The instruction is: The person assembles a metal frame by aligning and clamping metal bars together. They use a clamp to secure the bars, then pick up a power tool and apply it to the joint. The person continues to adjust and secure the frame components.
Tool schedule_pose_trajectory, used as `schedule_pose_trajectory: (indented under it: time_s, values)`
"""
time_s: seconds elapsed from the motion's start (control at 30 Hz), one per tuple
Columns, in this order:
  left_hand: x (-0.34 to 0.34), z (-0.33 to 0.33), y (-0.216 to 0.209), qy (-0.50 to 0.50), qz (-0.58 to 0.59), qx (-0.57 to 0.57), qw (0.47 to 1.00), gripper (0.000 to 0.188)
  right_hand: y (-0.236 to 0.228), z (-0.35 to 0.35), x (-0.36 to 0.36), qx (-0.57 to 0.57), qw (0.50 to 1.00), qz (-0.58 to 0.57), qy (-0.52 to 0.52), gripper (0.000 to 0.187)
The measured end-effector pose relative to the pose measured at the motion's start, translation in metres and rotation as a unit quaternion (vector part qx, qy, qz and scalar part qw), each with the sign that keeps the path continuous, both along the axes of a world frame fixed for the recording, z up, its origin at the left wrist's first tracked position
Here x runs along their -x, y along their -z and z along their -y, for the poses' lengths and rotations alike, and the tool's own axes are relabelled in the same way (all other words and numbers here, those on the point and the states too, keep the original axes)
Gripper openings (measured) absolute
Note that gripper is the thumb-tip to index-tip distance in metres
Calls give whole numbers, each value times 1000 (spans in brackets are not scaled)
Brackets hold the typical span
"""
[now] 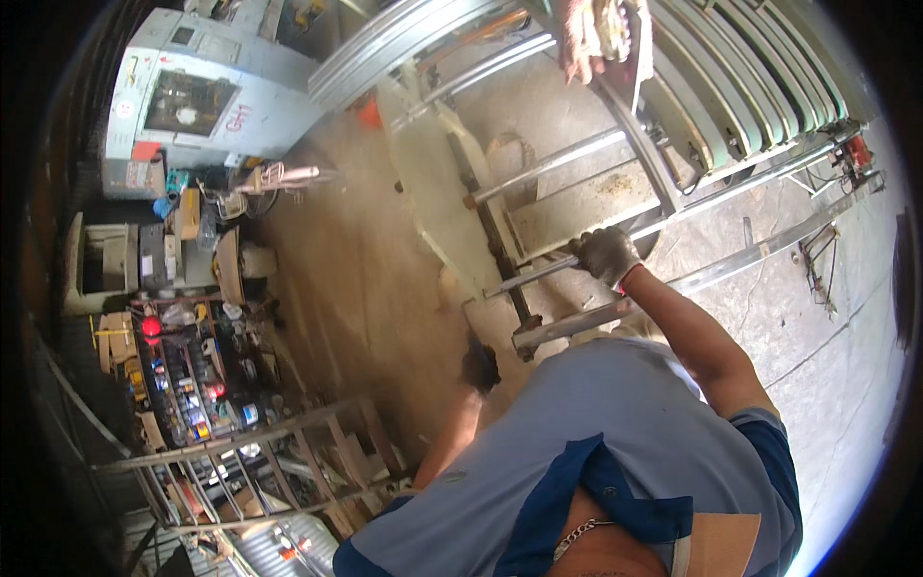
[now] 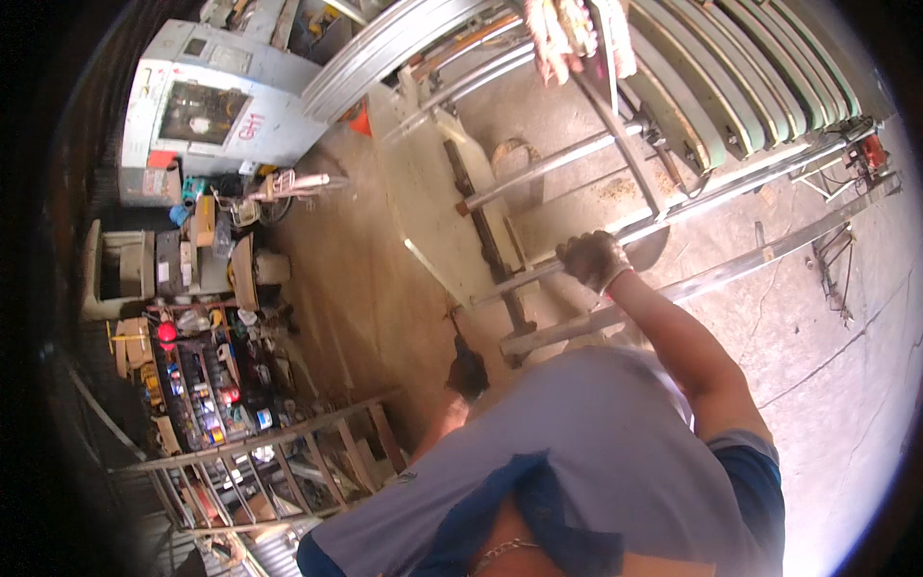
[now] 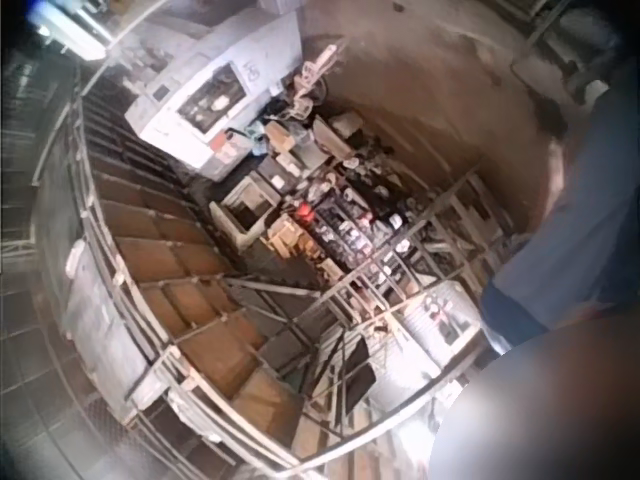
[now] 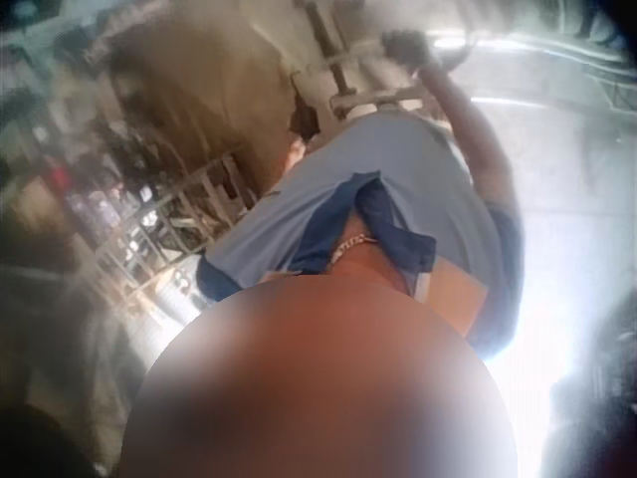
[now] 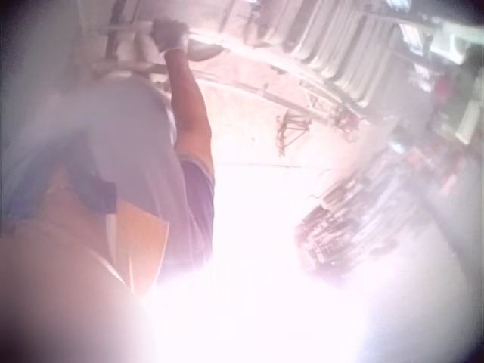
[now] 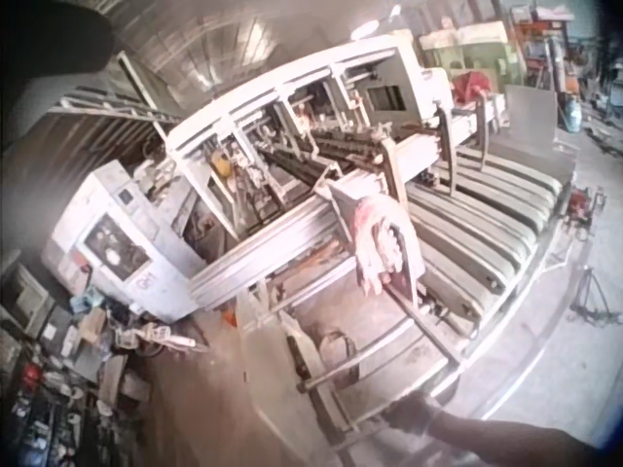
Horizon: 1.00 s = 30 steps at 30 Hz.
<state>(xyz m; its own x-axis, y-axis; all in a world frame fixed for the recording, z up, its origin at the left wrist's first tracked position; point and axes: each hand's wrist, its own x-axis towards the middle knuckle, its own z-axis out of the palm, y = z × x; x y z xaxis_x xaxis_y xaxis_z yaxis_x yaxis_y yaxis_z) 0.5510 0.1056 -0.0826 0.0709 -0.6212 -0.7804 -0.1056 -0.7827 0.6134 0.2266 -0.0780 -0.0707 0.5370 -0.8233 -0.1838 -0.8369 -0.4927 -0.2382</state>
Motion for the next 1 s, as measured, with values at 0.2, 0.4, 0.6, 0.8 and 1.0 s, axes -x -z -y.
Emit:
schedule_pose_trajectory:
  time_s: [0.2,0.4,0.6,0.8,1.0]
  values:
    - [-32,28,-82,-82,-187,-141,969,45,3,1,-5,-19,1000,-5,-2,22]
    - [-27,103,-186,-23,-1,35,999,47,3,1,-5,0,1000,-2,7,17]
    - [-25,168,-157,-54,69,88,992,57,-2,-4,-4,34,999,30,12,23]
    - [-67,235,-24,330,503,357,714,26,-21,31,-8,-228,972,-54,-24,38]
    - [-77,252,24,273,327,106,898,13,1,45,-15,-217,967,-115,-71,50]
